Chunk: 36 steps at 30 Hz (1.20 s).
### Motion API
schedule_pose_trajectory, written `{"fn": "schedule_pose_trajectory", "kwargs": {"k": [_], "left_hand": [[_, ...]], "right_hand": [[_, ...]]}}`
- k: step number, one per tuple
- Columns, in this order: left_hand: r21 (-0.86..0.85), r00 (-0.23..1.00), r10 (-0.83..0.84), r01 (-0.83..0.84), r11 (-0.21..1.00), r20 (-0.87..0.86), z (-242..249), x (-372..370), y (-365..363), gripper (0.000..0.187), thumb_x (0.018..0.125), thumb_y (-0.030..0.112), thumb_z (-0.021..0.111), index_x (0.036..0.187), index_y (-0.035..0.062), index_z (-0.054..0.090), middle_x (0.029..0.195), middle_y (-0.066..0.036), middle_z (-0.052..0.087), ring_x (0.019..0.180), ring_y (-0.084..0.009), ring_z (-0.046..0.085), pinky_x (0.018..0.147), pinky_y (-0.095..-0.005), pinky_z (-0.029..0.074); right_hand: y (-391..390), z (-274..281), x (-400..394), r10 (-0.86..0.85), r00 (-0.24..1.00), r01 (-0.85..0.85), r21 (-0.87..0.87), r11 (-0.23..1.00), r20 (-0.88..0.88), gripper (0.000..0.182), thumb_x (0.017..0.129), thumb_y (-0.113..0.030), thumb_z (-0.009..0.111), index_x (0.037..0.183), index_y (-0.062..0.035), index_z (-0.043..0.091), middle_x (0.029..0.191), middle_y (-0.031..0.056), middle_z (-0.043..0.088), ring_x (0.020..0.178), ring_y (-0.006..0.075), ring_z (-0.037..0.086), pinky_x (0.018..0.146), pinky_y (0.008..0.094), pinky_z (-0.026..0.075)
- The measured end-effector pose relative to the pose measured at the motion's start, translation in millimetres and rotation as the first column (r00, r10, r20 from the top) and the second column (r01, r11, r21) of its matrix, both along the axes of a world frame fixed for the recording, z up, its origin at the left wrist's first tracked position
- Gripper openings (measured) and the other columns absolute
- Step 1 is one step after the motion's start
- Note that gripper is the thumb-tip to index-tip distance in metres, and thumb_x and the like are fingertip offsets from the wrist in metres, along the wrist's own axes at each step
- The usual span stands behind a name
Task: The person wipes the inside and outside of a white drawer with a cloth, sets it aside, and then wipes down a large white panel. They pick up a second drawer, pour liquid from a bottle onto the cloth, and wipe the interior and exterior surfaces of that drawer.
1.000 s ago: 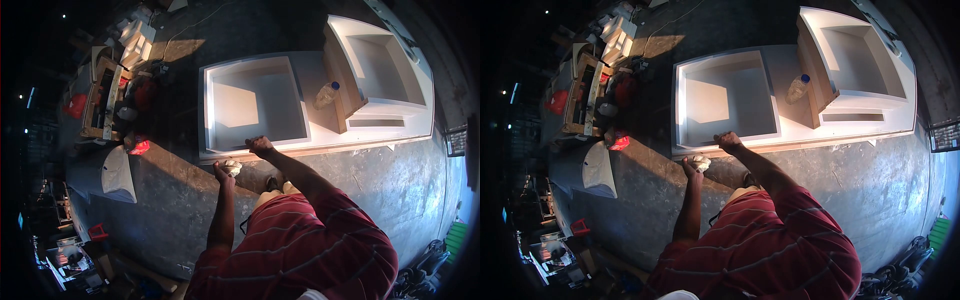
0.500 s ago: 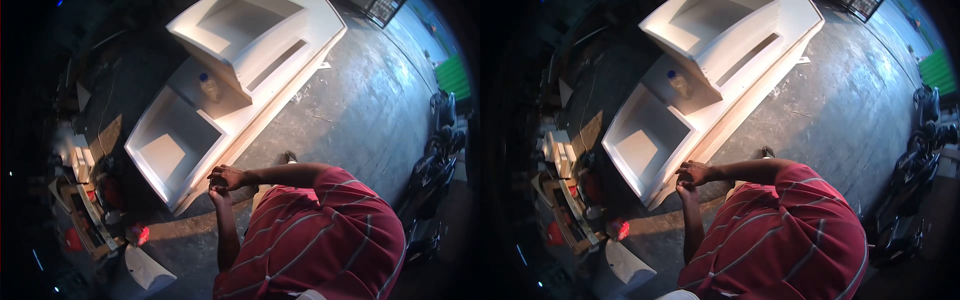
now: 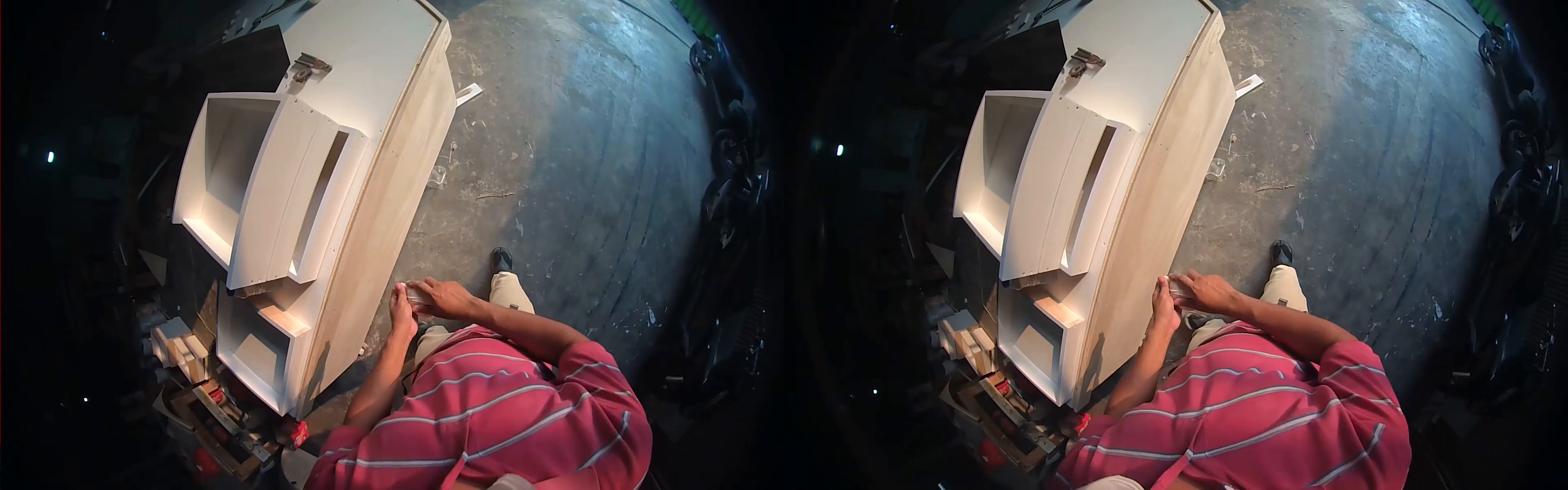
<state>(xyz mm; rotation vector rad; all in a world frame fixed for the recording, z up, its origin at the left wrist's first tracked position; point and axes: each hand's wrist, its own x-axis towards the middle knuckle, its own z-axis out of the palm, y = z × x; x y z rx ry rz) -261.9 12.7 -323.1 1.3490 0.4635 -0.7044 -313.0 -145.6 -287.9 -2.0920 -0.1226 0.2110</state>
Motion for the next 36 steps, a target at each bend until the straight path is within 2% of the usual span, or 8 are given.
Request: {"fn": "schedule_pose_trajectory", "kwargs": {"k": [10,17,19,21,25,29,32,36], "left_hand": [[-0.121,0.901,-0.432,0.434,0.893,0.044,54.4,54.8,-167.2,0.038,0.093,0.026,0.054,0.121,0.0052,0.04,0.111,-0.006,0.053,0.097,-0.0153,0.057,0.081,-0.0306,0.051],[0.158,0.632,-0.591,0.605,0.78,0.501,-15.7,118.4,-228.3,0.059,0.081,0.019,0.071,0.128,0.0051,0.037,0.113,-0.005,0.053,0.101,-0.013,0.052,0.086,-0.028,0.045],[0.121,0.736,-0.494,0.5,0.858,0.462,17.3,118.3,-237.5,0.055,0.083,0.017,0.068,0.127,0.0049,0.038,0.114,-0.005,0.053,0.104,-0.0141,0.051,0.088,-0.0293,0.044],[0.161,0.531,-0.367,0.393,0.905,0.764,2.0,115.9,-242.3,0.049,0.084,0.014,0.066,0.125,0.0036,0.042,0.114,-0.008,0.053,0.106,-0.0168,0.05,0.091,-0.0302,0.042],[0.117,0.687,-0.077,-0.011,0.993,0.723,-9.0,87.4,-219.3,0.032,0.081,0.004,0.056,0.113,0.0046,0.053,0.104,-0.01,0.058,0.096,-0.0185,0.054,0.084,-0.0323,0.044],[-0.048,0.686,0.345,-0.413,0.91,0.64,9.3,43.8,-170.1,0.023,0.077,-0.003,0.051,0.098,0.0052,0.057,0.086,0.0,0.058,0.078,-0.0091,0.054,0.067,-0.0249,0.046],[-0.023,0.746,0.555,-0.589,0.807,0.368,23.8,2.0,-128.1,0.032,0.071,-0.005,0.045,0.1,0.0036,0.054,0.085,-0.002,0.056,0.077,-0.0098,0.055,0.069,-0.0254,0.047],[0.084,0.624,0.62,-0.734,0.674,0.475,18.3,-31.8,-82.6,0.032,0.067,0.002,0.049,0.099,0.0014,0.054,0.086,-0.005,0.055,0.078,-0.016,0.056,0.073,-0.0279,0.048]], "right_hand": [[-183.4,-5.0,48.7,-0.314,0.921,0.328,0.024,0.944,-0.228,0.056,0.094,-0.047,0.035,0.076,0.0001,0.06,0.065,0.0231,0.057,0.064,0.0422,0.057,0.059,0.0474,0.043],[-234.7,6.7,105.1,-0.224,0.952,0.26,0.165,0.952,-0.209,0.047,0.097,-0.041,0.034,0.11,-0.0012,0.055,0.076,0.017,0.063,0.072,0.0268,0.064,0.067,0.032,0.047],[-239.6,17.4,115.2,-0.165,0.924,0.293,0.362,0.885,-0.346,0.05,0.098,-0.043,0.033,0.107,0.0006,0.055,0.08,0.0113,0.063,0.074,0.0168,0.06,0.068,0.029,0.047],[-246.5,15.7,123.8,-0.091,0.912,0.266,0.407,0.874,-0.399,0.051,0.098,-0.044,0.032,0.106,0.0012,0.055,0.082,0.0071,0.061,0.076,0.0125,0.055,0.069,0.0284,0.046],[-244.6,20.2,150.8,0.089,0.951,-0.019,0.23,0.973,-0.296,0.046,0.096,-0.041,0.04,0.109,-0.0001,0.056,0.093,0.0154,0.06,0.088,0.0245,0.058,0.079,0.0331,0.045],[-204.3,62.9,209.4,0.298,0.925,-0.297,-0.042,0.954,0.235,0.035,0.083,-0.03,0.063,0.105,-0.0028,0.057,0.101,0.0171,0.057,0.097,0.0331,0.053,0.085,0.0404,0.044],[-149.0,128.6,270.4,0.451,0.711,-0.395,-0.225,0.891,0.54,0.046,0.073,-0.024,0.074,0.108,-0.0031,0.053,0.102,0.0147,0.055,0.101,0.0329,0.05,0.089,0.0413,0.042],[-55.4,195.4,346.2,0.496,0.383,-0.31,-0.398,0.864,0.779,0.058,0.068,-0.026,0.078,0.113,-0.0042,0.05,0.109,0.0128,0.052,0.104,0.0299,0.05,0.089,0.0396,0.044]]}}
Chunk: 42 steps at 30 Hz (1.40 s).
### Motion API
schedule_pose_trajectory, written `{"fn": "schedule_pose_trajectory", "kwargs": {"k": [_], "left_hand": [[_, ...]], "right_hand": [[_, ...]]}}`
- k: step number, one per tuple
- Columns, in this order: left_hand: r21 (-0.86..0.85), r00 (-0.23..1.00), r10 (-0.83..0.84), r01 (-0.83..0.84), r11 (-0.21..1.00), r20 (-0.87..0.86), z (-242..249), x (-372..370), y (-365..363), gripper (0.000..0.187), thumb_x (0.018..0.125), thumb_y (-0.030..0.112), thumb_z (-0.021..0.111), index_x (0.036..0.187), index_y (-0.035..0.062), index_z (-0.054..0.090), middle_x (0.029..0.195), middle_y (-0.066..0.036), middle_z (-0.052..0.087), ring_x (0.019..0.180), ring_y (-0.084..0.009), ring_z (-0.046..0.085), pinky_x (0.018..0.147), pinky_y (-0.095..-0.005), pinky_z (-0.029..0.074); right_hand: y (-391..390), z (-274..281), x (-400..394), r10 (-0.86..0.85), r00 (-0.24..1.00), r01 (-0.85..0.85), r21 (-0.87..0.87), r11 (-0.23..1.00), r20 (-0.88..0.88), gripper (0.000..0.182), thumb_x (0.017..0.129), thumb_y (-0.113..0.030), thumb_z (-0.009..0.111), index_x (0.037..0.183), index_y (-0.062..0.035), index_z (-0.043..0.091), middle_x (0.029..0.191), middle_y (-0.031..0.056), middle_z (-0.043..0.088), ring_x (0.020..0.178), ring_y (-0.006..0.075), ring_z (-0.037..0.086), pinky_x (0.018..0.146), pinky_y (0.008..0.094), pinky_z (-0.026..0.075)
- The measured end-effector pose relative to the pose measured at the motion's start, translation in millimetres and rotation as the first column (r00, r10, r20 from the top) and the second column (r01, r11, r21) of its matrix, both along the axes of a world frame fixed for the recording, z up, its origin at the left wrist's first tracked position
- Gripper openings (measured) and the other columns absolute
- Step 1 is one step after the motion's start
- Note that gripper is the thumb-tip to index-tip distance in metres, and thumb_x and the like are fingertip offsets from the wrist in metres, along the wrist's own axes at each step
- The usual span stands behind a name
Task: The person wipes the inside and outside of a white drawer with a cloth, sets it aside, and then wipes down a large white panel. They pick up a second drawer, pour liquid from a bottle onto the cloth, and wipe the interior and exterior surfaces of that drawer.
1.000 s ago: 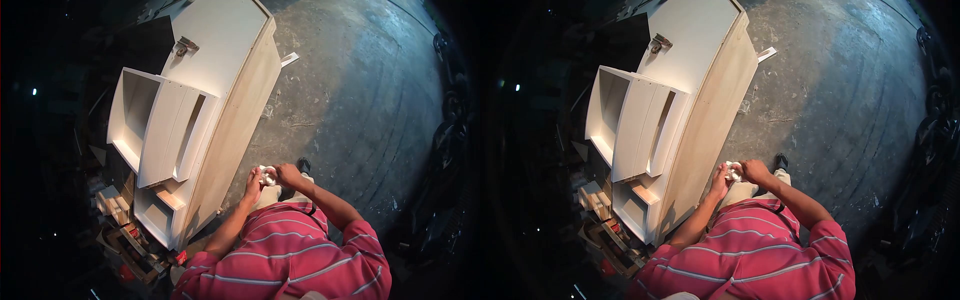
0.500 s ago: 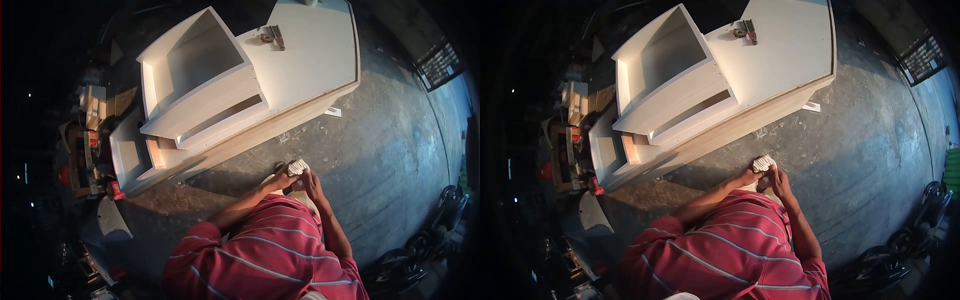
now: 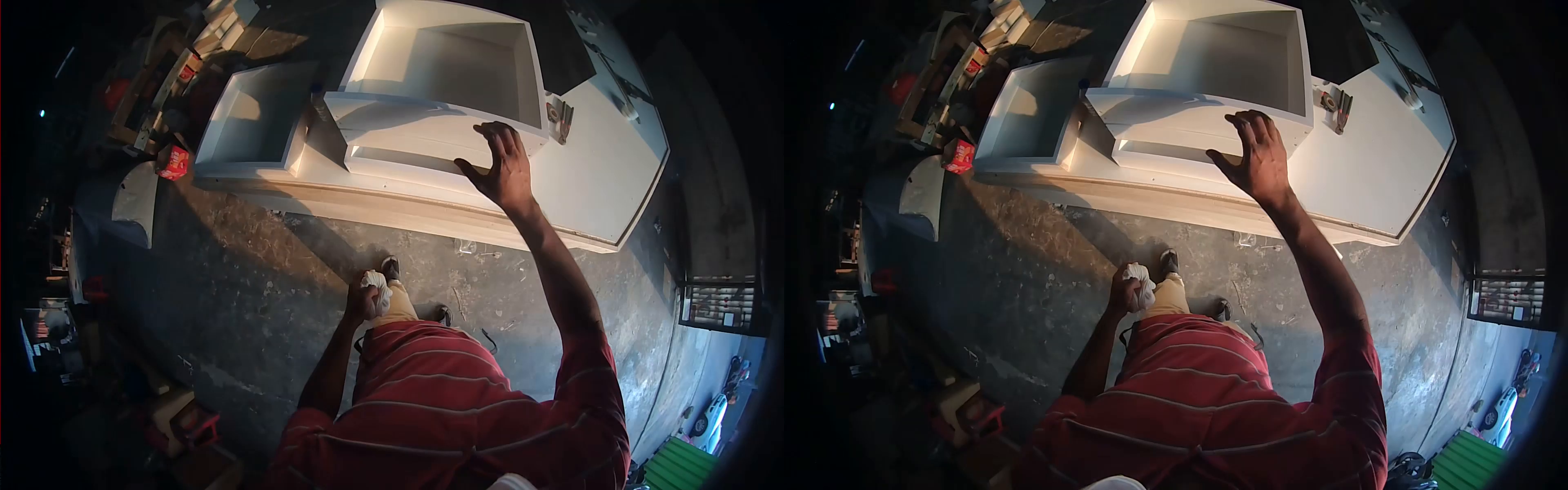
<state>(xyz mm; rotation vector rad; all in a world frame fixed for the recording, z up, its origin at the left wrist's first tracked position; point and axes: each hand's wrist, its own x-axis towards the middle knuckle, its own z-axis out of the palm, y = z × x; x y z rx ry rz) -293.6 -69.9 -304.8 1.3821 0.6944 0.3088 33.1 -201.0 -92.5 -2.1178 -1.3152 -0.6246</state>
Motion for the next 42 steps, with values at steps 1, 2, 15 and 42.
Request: {"fn": "schedule_pose_trajectory", "kwargs": {"k": [1,2,15,42], "left_hand": [[-0.031,0.998,0.05,-0.049,0.998,0.029,9.4,-3.9,6.8,0.027,0.072,0.005,0.053,0.098,0.0017,0.055,0.085,-0.005,0.055,0.078,-0.0157,0.057,0.072,-0.0279,0.048],[-0.044,0.997,0.062,-0.06,0.997,0.039,14.6,-4.5,13.2,0.027,0.072,0.005,0.053,0.098,0.0017,0.055,0.085,-0.005,0.055,0.078,-0.0157,0.057,0.072,-0.0279,0.048],[-0.084,0.999,-0.026,0.023,0.996,-0.033,10.7,-2.2,152.4,0.021,0.086,0.021,0.052,0.073,0.004,0.052,0.063,-0.004,0.05,0.061,-0.011,0.051,0.059,-0.026,0.043],[0.84,0.921,-0.39,0.196,0.506,0.02,46.3,519.6,-11.9,0.031,0.08,0.014,0.052,0.108,0.0033,0.059,0.109,-0.017,0.06,0.106,-0.0276,0.056,0.086,-0.0405,0.045]], "right_hand": [[22.5,15.4,12.7,0.008,0.999,-0.007,-0.029,1.0,0.054,0.06,0.067,-0.031,0.078,0.113,-0.0047,0.051,0.11,0.0121,0.053,0.106,0.0294,0.05,0.09,0.0388,0.044],[42.2,17.9,26.9,0.026,0.994,-0.02,-0.058,0.998,0.106,0.061,0.067,-0.036,0.077,0.114,-0.0055,0.051,0.11,0.0118,0.054,0.105,0.0293,0.052,0.088,0.0389,0.045],[91.7,1.6,97.1,0.059,0.956,0.094,-0.487,0.868,0.289,0.048,0.076,-0.054,0.064,0.076,-0.0067,0.058,0.076,0.0118,0.06,0.068,0.0312,0.059,0.059,0.0416,0.045],[129.2,136.2,106.5,0.027,0.979,-0.116,-0.444,0.888,-0.202,0.033,0.072,-0.031,0.075,0.078,-0.0005,0.064,0.072,0.0158,0.063,0.065,0.0273,0.063,0.058,0.0367,0.047]]}}
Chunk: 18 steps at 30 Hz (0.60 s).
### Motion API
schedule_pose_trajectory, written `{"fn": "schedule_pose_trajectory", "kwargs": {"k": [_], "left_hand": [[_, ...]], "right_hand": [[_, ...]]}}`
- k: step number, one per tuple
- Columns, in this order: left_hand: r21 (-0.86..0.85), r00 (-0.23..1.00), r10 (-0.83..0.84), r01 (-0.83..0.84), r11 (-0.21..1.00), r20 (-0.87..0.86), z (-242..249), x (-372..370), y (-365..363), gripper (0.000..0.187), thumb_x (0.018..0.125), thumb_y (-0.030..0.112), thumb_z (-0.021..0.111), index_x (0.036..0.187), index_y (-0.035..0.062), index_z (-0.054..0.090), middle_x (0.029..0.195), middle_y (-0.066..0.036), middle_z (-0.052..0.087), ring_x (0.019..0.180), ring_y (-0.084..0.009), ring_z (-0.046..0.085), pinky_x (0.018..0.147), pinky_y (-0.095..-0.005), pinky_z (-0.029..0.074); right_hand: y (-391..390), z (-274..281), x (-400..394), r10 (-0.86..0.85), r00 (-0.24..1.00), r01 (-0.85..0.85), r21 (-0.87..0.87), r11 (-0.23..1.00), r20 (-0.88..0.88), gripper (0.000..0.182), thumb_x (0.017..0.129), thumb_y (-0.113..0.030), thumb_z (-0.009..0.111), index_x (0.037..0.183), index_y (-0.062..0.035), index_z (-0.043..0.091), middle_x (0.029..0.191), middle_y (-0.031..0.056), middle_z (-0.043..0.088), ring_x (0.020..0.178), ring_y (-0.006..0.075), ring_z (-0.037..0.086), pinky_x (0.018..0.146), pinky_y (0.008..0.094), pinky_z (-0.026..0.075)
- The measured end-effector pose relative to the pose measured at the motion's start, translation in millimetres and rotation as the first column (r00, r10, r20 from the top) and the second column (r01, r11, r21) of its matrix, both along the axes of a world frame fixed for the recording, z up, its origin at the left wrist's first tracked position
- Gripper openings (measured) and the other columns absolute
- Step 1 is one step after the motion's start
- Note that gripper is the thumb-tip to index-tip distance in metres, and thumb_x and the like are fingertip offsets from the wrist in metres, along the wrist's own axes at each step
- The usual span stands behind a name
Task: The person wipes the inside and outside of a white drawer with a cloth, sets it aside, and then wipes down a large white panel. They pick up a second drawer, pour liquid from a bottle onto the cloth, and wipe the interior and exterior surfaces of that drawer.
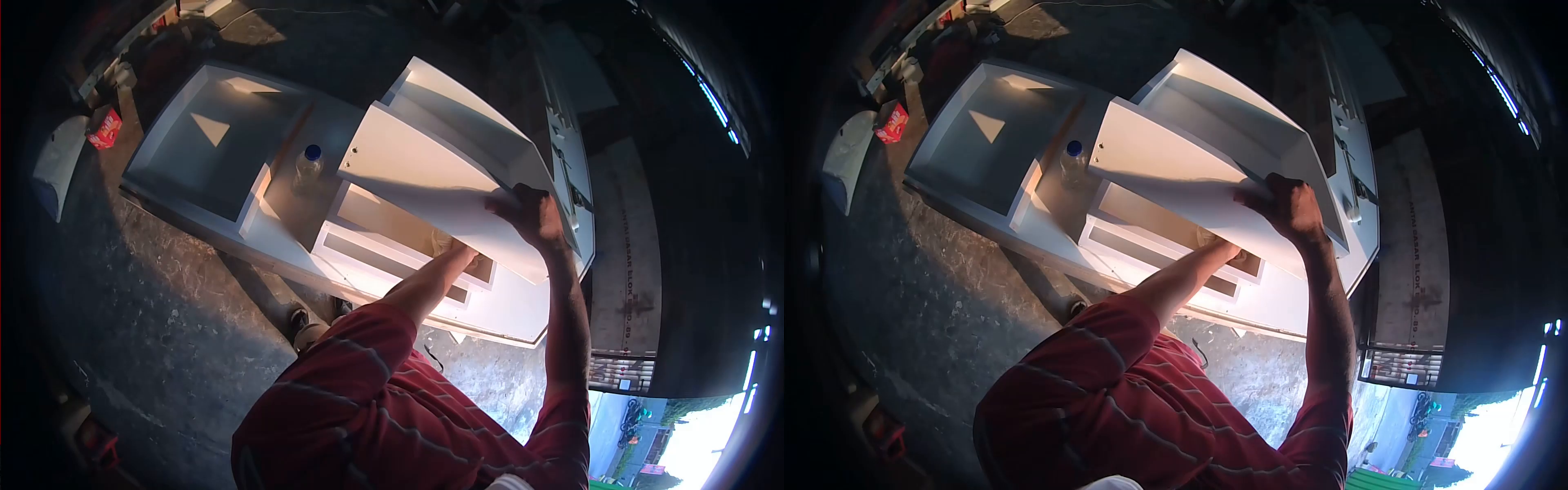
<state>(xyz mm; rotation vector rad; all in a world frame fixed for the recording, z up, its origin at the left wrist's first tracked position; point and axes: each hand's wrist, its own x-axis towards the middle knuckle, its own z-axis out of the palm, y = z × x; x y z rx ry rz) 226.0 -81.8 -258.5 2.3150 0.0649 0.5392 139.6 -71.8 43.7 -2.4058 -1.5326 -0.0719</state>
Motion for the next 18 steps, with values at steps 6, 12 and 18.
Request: {"fn": "schedule_pose_trajectory", "kwargs": {"k": [6,12,18], "left_hand": [[-0.019,0.993,-0.053,0.055,0.998,0.104,24.8,-62.7,14.3,0.027,0.081,0.015,0.052,0.104,0.0048,0.062,0.102,-0.015,0.064,0.098,-0.0238,0.061,0.073,-0.041,0.05],[0.288,0.915,-0.274,0.359,0.888,-0.298,153.7,-214.6,104.0,0.028,0.08,0.014,0.056,0.106,0.0014,0.055,0.088,-0.017,0.061,0.077,-0.0297,0.065,0.07,-0.0375,0.053],[0.181,0.93,0.052,0.016,0.983,-0.363,172.9,-351.0,223.1,0.031,0.079,0.018,0.063,0.107,0.0055,0.056,0.086,-0.017,0.062,0.078,-0.0299,0.064,0.071,-0.0395,0.052]], "right_hand": [[-5.0,-6.8,6.4,-0.067,0.998,0.067,-0.076,0.995,-0.001,0.038,0.073,-0.034,0.074,0.071,0.0012,0.059,0.066,0.0166,0.061,0.057,0.0273,0.062,0.052,0.0366,0.045],[-6.6,-12.8,8.9,-0.066,0.997,0.067,-0.028,0.997,0.037,0.044,0.072,-0.039,0.074,0.07,0.001,0.058,0.061,0.0157,0.056,0.054,0.0297,0.056,0.05,0.0371,0.042],[-12.1,-30.1,0.6,-0.03,0.998,0.029,0.008,1.0,0.048,0.041,0.071,-0.037,0.076,0.069,-0.0009,0.056,0.062,0.0157,0.057,0.057,0.034,0.058,0.053,0.0399,0.044]]}}
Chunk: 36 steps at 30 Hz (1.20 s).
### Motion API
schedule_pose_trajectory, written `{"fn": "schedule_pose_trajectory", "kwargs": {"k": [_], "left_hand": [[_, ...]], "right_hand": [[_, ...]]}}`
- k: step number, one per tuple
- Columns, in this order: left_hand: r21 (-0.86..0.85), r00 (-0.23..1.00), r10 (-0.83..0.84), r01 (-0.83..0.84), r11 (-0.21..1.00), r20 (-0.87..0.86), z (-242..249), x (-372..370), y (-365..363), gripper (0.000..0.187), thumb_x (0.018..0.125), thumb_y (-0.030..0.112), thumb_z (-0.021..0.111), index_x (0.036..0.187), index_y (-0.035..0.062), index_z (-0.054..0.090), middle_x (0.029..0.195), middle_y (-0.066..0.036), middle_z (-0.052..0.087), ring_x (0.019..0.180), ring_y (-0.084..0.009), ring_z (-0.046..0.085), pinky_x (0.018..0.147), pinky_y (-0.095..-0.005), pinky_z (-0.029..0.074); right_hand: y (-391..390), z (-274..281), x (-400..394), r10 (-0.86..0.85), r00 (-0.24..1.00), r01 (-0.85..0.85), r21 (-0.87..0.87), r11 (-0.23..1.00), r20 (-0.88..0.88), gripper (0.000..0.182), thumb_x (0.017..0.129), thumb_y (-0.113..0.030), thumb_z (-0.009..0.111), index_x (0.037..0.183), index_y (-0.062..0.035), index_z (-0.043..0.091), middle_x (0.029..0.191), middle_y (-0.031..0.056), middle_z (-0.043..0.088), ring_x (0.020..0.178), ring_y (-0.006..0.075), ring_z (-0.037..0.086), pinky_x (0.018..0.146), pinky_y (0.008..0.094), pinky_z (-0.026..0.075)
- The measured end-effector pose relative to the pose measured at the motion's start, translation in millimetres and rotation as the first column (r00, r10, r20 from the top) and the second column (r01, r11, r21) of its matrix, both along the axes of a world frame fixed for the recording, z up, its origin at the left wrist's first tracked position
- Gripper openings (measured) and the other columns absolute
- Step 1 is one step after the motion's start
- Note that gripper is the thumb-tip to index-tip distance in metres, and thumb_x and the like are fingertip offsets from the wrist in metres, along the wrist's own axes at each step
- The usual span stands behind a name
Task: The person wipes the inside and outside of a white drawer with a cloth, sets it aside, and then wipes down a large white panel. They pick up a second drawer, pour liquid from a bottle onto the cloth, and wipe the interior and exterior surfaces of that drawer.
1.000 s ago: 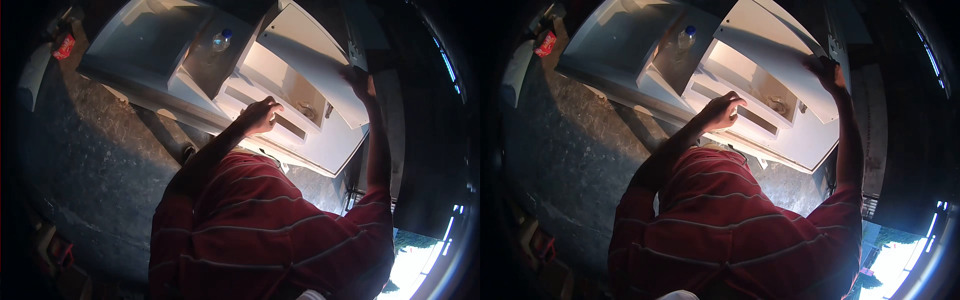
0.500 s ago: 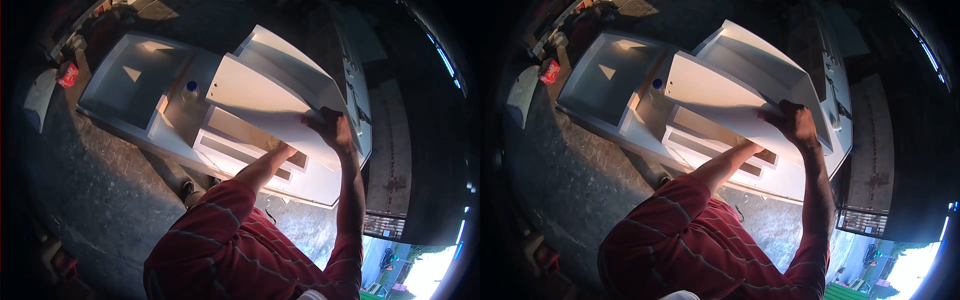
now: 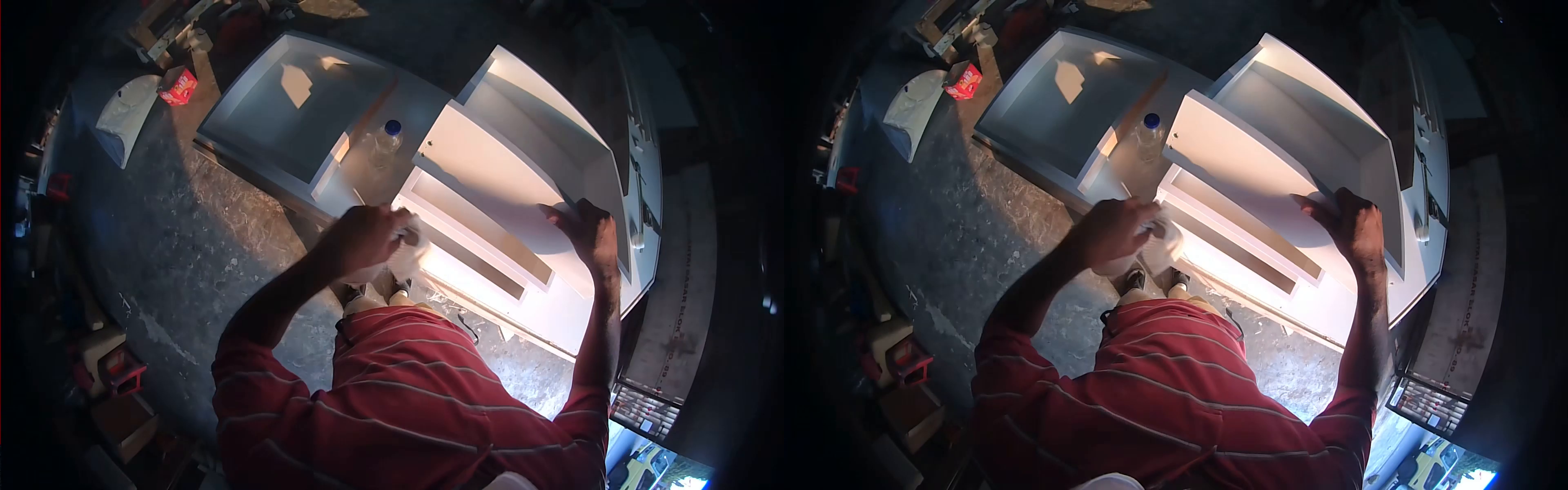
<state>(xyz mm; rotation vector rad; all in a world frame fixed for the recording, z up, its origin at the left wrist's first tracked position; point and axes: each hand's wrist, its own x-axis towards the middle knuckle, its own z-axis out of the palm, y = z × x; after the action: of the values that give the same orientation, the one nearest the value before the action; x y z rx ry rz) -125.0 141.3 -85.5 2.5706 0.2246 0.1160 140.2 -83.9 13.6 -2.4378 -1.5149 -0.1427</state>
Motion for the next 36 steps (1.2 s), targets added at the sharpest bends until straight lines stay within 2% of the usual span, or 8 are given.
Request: {"fn": "schedule_pose_trajectory", "kwargs": {"k": [4,11,16,21,27,31,32,36], "left_hand": [[0.116,0.9,0.389,-0.373,0.921,-0.196,-84.0,-38.9,80.4,0.038,0.082,0.027,0.059,0.111,0.0044,0.052,0.091,-0.019,0.063,0.086,-0.0338,0.062,0.078,-0.0419,0.049],[-0.01,0.862,0.468,-0.479,0.878,-0.196,-222.9,12.0,112.4,0.05,0.081,0.035,0.059,0.121,0.0079,0.048,0.094,-0.021,0.063,0.091,-0.0365,0.061,0.079,-0.0444,0.049],[0.072,0.805,0.589,-0.585,0.808,-0.076,-245.6,35.2,113.4,0.075,0.079,0.051,0.06,0.133,0.005,0.036,0.102,-0.024,0.061,0.098,-0.0352,0.06,0.082,-0.0422,0.049],[-0.089,0.859,0.472,-0.495,0.864,-0.196,-187.9,-13.2,102.0,0.073,0.078,0.055,0.06,0.126,0.0026,0.046,0.105,-0.024,0.061,0.1,-0.0326,0.06,0.084,-0.04,0.049],[-0.545,0.849,0.517,-0.484,0.685,-0.104,-185.1,-108.3,82.4,0.039,0.088,0.035,0.056,0.106,0.0004,0.06,0.098,-0.017,0.065,0.094,-0.0253,0.064,0.08,-0.0338,0.049],[-0.745,0.684,0.704,-0.567,0.351,-0.189,-161.1,-156.7,57.4,0.038,0.091,0.037,0.051,0.108,0.0031,0.057,0.095,-0.009,0.061,0.09,-0.0168,0.059,0.079,-0.0303,0.045],[-0.826,0.603,0.766,-0.533,0.181,-0.222,-153.1,-164.9,55.1,0.036,0.091,0.036,0.05,0.108,0.0045,0.056,0.095,-0.008,0.059,0.089,-0.0158,0.057,0.078,-0.0296,0.045],[-0.94,0.482,0.853,-0.34,-0.027,-0.198,-139.8,-179.6,58.1,0.032,0.093,0.033,0.047,0.111,0.007,0.053,0.095,-0.006,0.057,0.088,-0.0153,0.056,0.076,-0.0305,0.046]], "right_hand": [[-2.3,-17.6,-10.2,0.053,0.999,-0.052,0.064,0.997,-0.011,0.04,0.073,-0.035,0.075,0.067,-0.0014,0.054,0.059,0.014,0.054,0.054,0.0329,0.055,0.052,0.0392,0.042],[-12.4,-54.5,-22.3,-0.011,0.995,0.01,0.003,1.0,0.099,0.041,0.072,-0.033,0.076,0.064,-0.0015,0.051,0.056,0.0149,0.05,0.049,0.0313,0.049,0.049,0.0394,0.039],[-11.7,-78.3,-35.8,-0.048,0.99,0.046,0.021,0.999,0.13,0.045,0.068,-0.039,0.077,0.06,-0.0036,0.05,0.054,0.015,0.052,0.05,0.0337,0.053,0.049,0.0397,0.042],[-14.5,-99.4,-44.7,-0.019,0.991,0.016,0.026,1.0,0.131,0.044,0.067,-0.04,0.077,0.062,-0.0033,0.053,0.057,0.0147,0.054,0.055,0.0342,0.056,0.052,0.0404,0.044],[-15.2,-109.8,-50.0,-0.071,0.995,0.071,0.0,0.997,0.074,0.045,0.068,-0.042,0.076,0.062,-0.004,0.052,0.06,0.0129,0.055,0.057,0.0332,0.057,0.053,0.0409,0.044],[-16.2,-106.1,-48.2,-0.123,0.987,0.137,-0.149,0.979,0.099,0.044,0.066,-0.043,0.076,0.073,-0.0048,0.054,0.071,0.0122,0.059,0.072,0.0307,0.06,0.066,0.0405,0.046],[-16.1,-103.8,-53.8,-0.107,0.99,0.112,-0.053,0.992,0.092,0.046,0.066,-0.043,0.076,0.077,-0.0036,0.055,0.079,0.0121,0.06,0.077,0.0299,0.06,0.068,0.0403,0.046],[25.7,-67.0,-100.6,-0.047,0.974,-0.038,0.361,0.932,0.223,0.05,0.07,-0.041,0.075,0.093,-0.0002,0.058,0.099,0.0123,0.057,0.093,0.0288,0.056,0.077,0.0392,0.046]]}}
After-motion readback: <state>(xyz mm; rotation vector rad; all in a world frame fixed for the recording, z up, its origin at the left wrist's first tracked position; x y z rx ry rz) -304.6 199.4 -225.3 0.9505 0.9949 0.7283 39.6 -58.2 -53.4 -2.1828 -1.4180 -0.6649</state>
